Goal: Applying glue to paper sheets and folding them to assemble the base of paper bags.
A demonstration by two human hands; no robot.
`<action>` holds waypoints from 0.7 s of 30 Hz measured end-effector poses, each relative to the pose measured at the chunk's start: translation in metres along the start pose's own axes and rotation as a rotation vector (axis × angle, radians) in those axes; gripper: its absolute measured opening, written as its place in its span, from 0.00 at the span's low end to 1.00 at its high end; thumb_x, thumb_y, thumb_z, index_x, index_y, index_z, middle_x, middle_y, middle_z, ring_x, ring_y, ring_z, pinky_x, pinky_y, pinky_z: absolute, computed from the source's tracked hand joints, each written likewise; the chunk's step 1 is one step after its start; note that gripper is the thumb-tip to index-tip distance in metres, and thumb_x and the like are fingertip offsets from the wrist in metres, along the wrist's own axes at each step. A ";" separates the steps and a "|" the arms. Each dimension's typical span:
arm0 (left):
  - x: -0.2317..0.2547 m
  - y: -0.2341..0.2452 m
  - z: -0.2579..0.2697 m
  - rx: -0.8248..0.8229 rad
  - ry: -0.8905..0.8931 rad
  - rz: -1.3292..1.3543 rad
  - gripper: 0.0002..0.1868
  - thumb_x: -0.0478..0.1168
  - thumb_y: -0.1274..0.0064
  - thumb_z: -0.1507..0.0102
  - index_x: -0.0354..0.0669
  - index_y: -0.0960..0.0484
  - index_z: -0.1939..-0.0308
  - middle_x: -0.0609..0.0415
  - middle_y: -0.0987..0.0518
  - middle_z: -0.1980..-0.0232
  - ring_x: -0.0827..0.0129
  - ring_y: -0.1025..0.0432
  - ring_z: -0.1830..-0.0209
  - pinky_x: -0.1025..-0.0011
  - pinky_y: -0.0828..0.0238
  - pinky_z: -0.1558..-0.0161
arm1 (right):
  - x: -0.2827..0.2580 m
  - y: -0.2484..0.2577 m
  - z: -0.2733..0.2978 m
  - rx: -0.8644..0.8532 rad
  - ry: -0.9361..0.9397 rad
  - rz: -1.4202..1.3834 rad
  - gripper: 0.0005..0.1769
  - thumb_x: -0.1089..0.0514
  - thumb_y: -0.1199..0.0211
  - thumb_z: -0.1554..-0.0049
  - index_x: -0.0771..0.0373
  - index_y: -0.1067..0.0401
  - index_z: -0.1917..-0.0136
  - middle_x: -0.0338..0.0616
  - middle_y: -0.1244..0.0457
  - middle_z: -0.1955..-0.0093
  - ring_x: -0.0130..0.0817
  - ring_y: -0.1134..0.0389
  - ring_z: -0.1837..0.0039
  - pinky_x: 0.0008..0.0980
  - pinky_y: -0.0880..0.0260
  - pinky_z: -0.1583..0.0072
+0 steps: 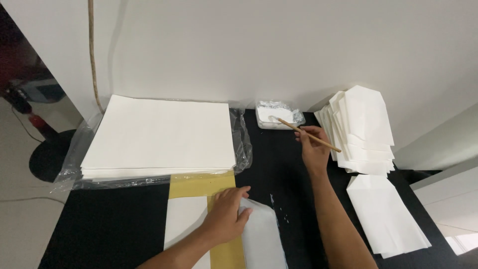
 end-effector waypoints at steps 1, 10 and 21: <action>-0.001 0.000 -0.002 -0.001 -0.002 -0.001 0.28 0.47 0.50 0.33 0.49 0.33 0.29 0.56 0.23 0.39 0.59 0.35 0.34 0.53 0.52 0.30 | -0.006 0.000 0.002 0.002 0.001 0.000 0.07 0.63 0.40 0.35 0.65 0.30 0.44 0.50 0.32 0.49 0.36 0.25 0.47 0.28 0.21 0.45; -0.022 -0.018 -0.011 0.162 -0.097 0.023 0.12 0.38 0.49 0.33 0.51 0.09 0.54 0.60 0.20 0.52 0.65 0.29 0.47 0.59 0.40 0.40 | -0.012 -0.011 -0.002 -0.074 0.163 0.076 0.07 0.63 0.41 0.34 0.64 0.28 0.43 0.49 0.33 0.44 0.36 0.27 0.42 0.30 0.21 0.41; -0.004 0.002 -0.007 0.118 0.104 0.233 0.09 0.36 0.49 0.32 0.48 0.12 0.57 0.59 0.20 0.47 0.65 0.27 0.44 0.66 0.32 0.41 | 0.017 -0.031 -0.009 -0.088 0.146 0.134 0.07 0.62 0.39 0.36 0.63 0.24 0.44 0.48 0.32 0.43 0.34 0.26 0.44 0.28 0.20 0.45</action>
Point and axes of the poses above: each hand's wrist, its own z-axis away from the middle knuckle, its own y-axis out of the back of the hand, x = y × z, the point moved 1 cm from there along -z, towards the middle knuckle
